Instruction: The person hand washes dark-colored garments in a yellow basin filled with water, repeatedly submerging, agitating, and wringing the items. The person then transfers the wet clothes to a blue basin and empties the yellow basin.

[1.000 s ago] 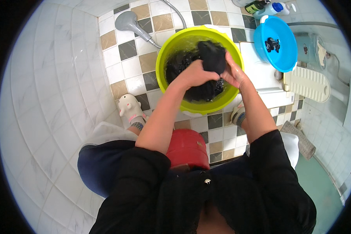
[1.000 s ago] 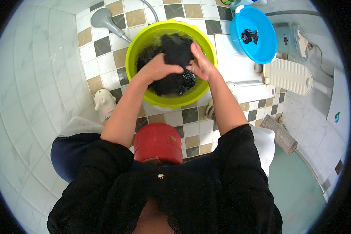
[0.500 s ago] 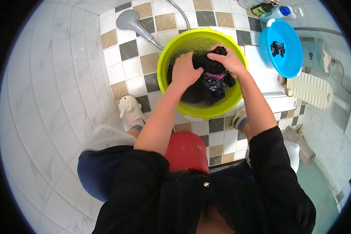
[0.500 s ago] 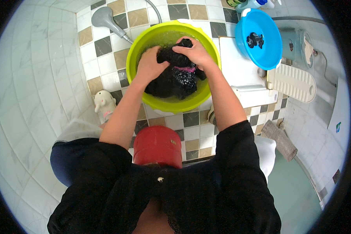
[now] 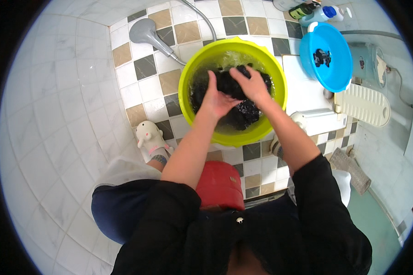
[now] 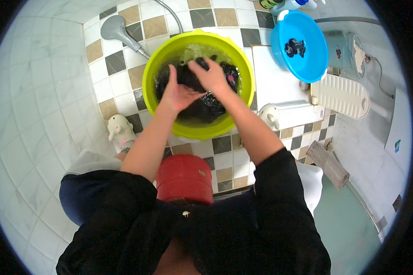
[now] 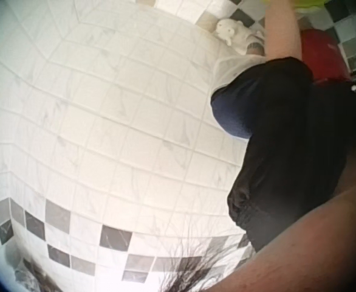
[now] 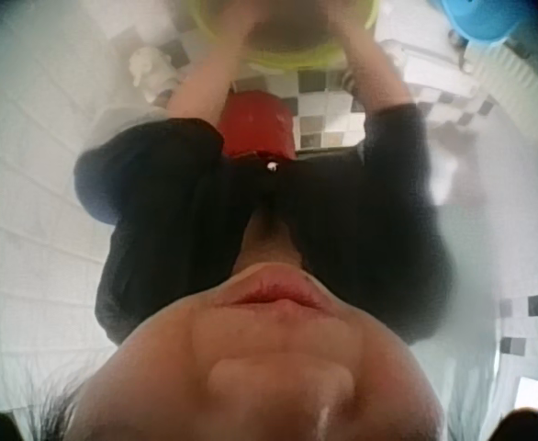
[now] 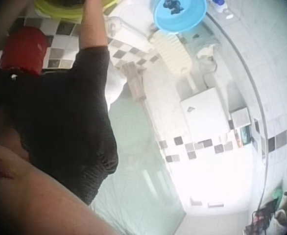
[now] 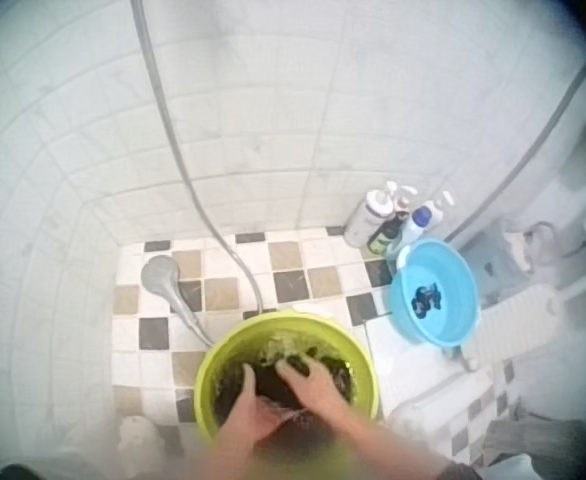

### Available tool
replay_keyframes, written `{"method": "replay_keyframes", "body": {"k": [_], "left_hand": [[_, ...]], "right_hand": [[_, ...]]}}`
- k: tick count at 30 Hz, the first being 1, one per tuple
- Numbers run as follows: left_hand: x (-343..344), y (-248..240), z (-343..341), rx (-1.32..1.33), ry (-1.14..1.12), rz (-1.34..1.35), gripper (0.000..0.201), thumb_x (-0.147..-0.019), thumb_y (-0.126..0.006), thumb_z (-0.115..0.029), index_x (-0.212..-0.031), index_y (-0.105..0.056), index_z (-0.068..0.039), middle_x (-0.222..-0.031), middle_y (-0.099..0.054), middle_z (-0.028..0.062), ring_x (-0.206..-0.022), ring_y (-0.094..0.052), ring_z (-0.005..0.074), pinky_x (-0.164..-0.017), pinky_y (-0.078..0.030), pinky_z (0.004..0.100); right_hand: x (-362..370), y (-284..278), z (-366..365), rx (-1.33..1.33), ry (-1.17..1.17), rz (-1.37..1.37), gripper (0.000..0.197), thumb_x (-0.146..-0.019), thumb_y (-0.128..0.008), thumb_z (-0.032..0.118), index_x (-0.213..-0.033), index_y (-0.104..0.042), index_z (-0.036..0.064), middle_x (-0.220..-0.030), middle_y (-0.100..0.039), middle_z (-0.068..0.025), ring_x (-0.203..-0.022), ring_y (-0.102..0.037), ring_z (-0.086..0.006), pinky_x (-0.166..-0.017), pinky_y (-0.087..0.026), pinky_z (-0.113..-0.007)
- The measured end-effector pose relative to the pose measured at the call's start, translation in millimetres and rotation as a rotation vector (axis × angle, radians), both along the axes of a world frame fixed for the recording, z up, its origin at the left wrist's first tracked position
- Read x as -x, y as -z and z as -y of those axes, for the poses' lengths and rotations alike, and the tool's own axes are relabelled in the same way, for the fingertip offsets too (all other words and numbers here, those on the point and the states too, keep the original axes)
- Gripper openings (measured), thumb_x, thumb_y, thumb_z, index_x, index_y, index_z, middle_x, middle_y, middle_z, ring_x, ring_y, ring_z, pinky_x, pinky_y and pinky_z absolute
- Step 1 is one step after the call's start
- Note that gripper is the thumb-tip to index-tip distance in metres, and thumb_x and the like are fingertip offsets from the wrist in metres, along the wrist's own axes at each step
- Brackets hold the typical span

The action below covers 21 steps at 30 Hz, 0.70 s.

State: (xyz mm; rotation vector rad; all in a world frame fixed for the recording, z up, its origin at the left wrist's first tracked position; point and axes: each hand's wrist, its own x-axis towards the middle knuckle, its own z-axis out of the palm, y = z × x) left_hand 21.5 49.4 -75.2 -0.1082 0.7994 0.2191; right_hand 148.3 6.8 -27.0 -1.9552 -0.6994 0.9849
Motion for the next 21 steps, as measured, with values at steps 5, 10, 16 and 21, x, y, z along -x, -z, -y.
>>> {"method": "replay_keyframes", "body": {"k": [5, 10, 16, 21], "left_hand": [[10.2, -20.3, -5.1, 0.044, -0.055, 0.247, 0.066, -0.086, -0.046, -0.061, -0.122, -0.049, -0.006, -0.112, -0.058, 0.0183, -0.087, -0.062, 0.0316, -0.084, -0.05, 0.0474], [12.1, 26.0, 20.6, -0.177, -0.234, -0.108, 0.03, -0.09, -0.055, -0.033, -0.105, -0.058, -0.007, -0.102, -0.061, 0.0093, -0.092, -0.06, 0.0208, -0.078, -0.051, 0.0374], [-4.0, -12.4, 2.7, -0.169, -0.211, -0.286, 0.027, -0.092, -0.048, -0.024, -0.112, -0.057, -0.008, -0.105, -0.062, 0.0093, -0.096, -0.059, 0.0231, -0.084, -0.049, 0.0379], [-5.8, 8.2, 1.9, -0.225, -0.078, -0.364, 0.033, -0.093, -0.049, -0.029, -0.117, -0.054, -0.007, -0.112, -0.059, 0.0097, -0.105, -0.055, 0.0242, -0.092, -0.044, 0.0419]], "right_hand": [[77.9, -58.3, 39.3, -0.183, -0.317, 0.295, 0.026, -0.077, -0.065, 0.027, -0.086, -0.06, 0.0036, -0.082, -0.056, -0.013, -0.079, -0.056, -0.0346, -0.068, -0.046, -0.037], [68.5, -13.3, 21.3, -0.115, -0.164, 0.57, 0.02, -0.077, -0.063, 0.025, -0.082, -0.058, 0.006, -0.079, -0.058, -0.0133, -0.074, -0.059, -0.0344, -0.065, -0.047, -0.043], [57.3, -11.6, 5.8, -0.167, -0.054, 0.506, 0.02, -0.078, -0.063, 0.021, -0.085, -0.057, 0.0034, -0.08, -0.058, -0.0173, -0.075, -0.058, -0.0371, -0.065, -0.047, -0.042], [24.0, 33.4, 0.9, -0.028, -0.104, 0.494, 0.026, -0.079, -0.059, 0.024, -0.092, -0.061, 0.0015, -0.087, -0.062, -0.02, -0.083, -0.06, -0.0384, -0.072, -0.049, -0.044]]}}
